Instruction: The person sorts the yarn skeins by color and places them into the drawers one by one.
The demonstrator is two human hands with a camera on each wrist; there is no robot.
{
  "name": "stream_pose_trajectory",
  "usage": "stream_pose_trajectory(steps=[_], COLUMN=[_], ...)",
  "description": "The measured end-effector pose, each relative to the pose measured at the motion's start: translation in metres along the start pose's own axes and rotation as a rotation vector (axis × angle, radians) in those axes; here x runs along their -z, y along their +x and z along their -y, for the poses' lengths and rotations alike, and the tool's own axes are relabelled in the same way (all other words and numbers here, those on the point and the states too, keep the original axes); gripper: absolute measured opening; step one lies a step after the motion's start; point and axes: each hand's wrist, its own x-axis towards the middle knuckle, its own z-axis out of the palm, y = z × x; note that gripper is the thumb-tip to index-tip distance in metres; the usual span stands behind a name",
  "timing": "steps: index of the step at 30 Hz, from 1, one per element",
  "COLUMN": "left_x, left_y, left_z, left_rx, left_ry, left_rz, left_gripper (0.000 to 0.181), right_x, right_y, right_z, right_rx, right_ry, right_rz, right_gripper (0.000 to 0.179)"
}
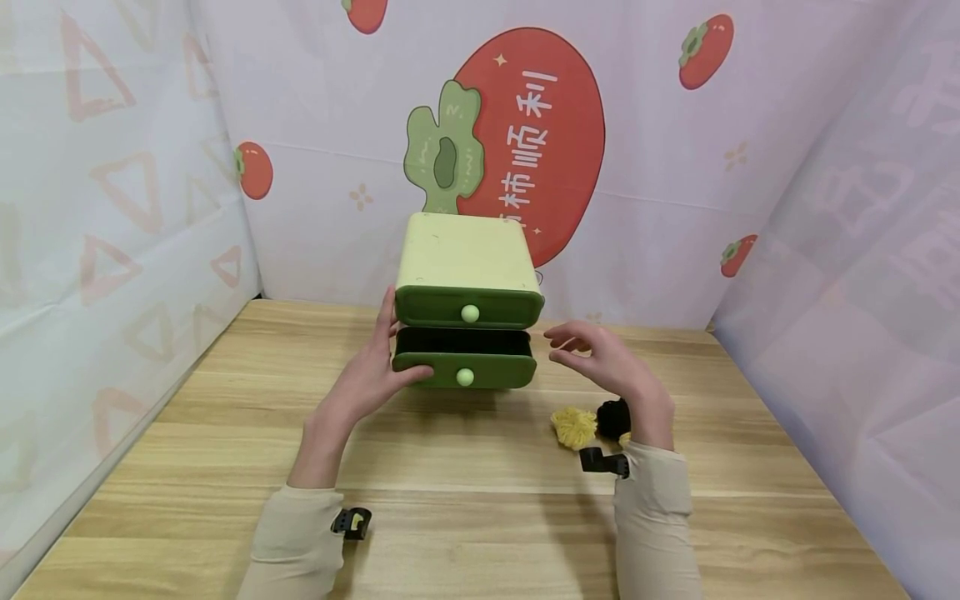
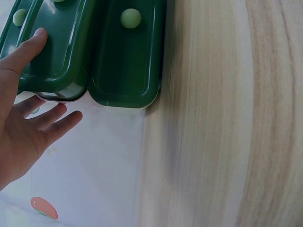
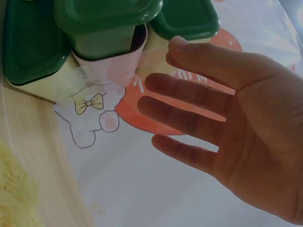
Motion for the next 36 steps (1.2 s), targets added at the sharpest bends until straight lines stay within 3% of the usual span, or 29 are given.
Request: stream_pose_trajectory(steps=[15, 36], left_x=[-0.001, 0.000], left_y=[0.001, 0.001], left_z=[0.000, 0.002], left_rx=[-0.003, 0.005], left_ry=[0.007, 0.006], left_rz=[0.005, 0.007], left_gripper=[0.127, 0.126], right_x=[0.005, 0.009], right_y=[-0.008, -0.024], right_z=[-0.022, -0.068], right_rx=[-0.111, -0.156], right_ry=[0.031, 0.033], right_rz=[0.056, 0.065], right_gripper=[0.032, 0.033])
